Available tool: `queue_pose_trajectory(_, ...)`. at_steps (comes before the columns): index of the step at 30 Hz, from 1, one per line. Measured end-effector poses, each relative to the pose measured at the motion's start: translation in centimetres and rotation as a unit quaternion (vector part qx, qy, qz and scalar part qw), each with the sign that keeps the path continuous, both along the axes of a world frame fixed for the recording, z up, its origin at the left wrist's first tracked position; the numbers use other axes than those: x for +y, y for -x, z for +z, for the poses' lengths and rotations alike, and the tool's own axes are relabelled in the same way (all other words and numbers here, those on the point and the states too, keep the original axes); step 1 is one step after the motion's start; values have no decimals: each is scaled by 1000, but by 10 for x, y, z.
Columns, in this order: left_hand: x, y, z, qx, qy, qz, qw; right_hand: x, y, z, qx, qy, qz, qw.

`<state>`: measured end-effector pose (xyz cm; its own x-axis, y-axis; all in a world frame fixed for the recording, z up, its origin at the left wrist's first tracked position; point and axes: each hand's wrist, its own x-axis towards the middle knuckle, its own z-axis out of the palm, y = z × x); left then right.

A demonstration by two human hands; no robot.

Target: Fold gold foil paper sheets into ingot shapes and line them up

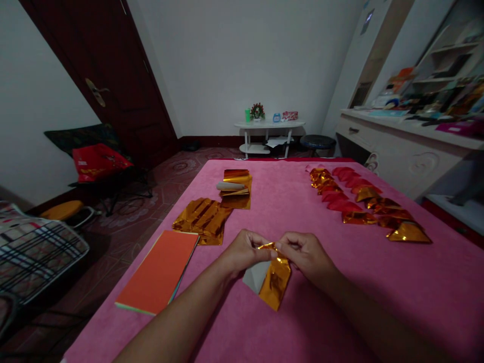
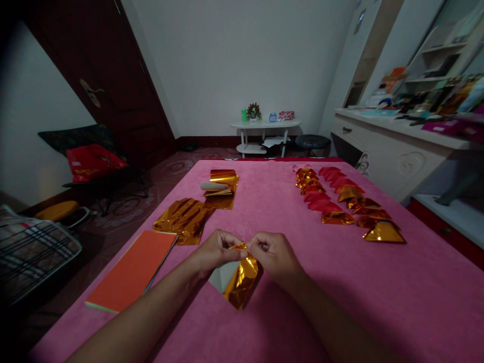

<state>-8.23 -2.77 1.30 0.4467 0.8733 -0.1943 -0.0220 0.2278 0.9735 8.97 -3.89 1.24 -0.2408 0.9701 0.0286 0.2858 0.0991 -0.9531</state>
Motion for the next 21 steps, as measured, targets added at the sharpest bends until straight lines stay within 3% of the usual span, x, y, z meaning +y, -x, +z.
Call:
queue_pose_trajectory(3, -1, -2, 0, -12, 10, 17, 1000, 1, 1, -9, -35, -49, -13, 998)
queue_pose_trajectory(7, -1, -3, -6, -1, -5, 4, 1000, 4, 2, -18, -58, -45, 10, 997)
queue_pose_trajectory(15, -2, -1, 1, -6, 4, -23, 1000, 3, -2, -8, -63, -61, 29, 996)
queue_pose_trajectory(21, 1, 1, -1, -23, -5, -17, 1000, 1, -3, -12, -48, -58, 60, 995)
